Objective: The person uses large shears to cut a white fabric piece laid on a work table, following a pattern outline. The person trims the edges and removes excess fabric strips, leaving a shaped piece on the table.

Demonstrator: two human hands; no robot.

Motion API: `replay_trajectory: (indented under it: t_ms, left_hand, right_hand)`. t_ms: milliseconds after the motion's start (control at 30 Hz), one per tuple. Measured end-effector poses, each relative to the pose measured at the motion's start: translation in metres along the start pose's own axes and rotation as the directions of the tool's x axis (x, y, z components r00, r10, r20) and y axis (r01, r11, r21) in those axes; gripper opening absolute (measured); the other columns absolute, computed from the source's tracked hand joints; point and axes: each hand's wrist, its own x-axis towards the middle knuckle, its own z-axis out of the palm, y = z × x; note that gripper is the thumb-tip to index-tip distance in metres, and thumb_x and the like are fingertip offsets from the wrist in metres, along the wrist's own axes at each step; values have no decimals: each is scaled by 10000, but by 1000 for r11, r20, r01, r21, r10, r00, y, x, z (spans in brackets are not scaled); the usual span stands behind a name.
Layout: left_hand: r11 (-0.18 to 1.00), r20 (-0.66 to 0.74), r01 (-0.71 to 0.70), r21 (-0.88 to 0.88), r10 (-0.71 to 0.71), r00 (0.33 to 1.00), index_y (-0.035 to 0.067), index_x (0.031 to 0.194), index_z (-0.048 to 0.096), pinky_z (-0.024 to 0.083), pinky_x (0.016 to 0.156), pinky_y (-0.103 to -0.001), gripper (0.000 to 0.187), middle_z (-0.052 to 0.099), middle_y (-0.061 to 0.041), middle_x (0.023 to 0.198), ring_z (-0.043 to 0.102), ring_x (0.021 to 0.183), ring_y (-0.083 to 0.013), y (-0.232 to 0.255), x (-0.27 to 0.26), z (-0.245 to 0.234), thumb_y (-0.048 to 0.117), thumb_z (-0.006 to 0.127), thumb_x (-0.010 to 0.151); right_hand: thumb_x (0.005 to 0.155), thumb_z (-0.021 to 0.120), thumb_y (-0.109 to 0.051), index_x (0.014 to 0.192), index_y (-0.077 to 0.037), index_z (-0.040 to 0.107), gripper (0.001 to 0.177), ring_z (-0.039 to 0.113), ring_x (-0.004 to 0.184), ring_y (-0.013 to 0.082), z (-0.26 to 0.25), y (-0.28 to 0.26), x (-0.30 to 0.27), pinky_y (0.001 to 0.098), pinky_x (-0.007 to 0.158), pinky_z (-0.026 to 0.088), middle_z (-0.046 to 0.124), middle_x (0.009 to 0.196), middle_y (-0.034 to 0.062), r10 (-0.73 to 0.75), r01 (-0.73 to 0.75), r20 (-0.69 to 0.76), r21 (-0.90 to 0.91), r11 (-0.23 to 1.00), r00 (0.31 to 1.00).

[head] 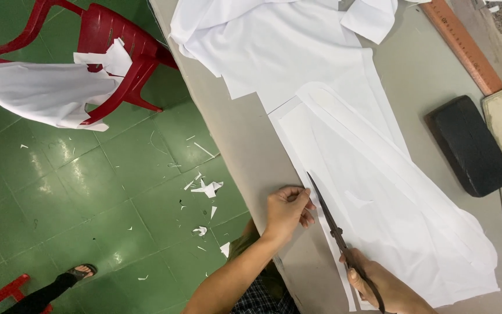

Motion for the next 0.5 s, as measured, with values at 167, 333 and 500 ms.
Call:
replay_trajectory:
  t_ms: [167, 333, 500]
  left_hand:
    - [1000, 5, 28, 9, -28, 1000, -42, 862, 676, 435, 332, -283, 177, 700, -181, 686, 587, 389, -202, 5, -2, 0, 80, 691, 989]
    - [999, 9, 36, -18, -35, 999, -44, 878, 684, 437, 325, -279, 156, 702, -182, 683, 583, 384, -203, 4, 0, 1, 65, 696, 990]
    - [999, 10, 42, -22, -42, 999, -45, 870, 679, 438, 325, -277, 156, 694, -180, 671, 580, 381, -202, 6, 0, 0, 57, 689, 988]
  right_hand:
    - [842, 455, -626, 1316, -230, 646, 647, 627, 771, 93, -2, -10, 0, 215, 767, 537, 656, 924, -36, -60, 59, -37, -24, 998, 998]
    - [844, 415, -635, 1158, -201, 664, 592, 558, 746, 112, 0, 2, 14, 248, 721, 468, 606, 803, -39, -151, 143, -99, -77, 987, 984]
    - [763, 438, -691, 1261, -209, 653, 726, 499, 701, 127, -10, -21, -5, 246, 652, 458, 564, 867, -10, 38, -38, 9, 8, 999, 999]
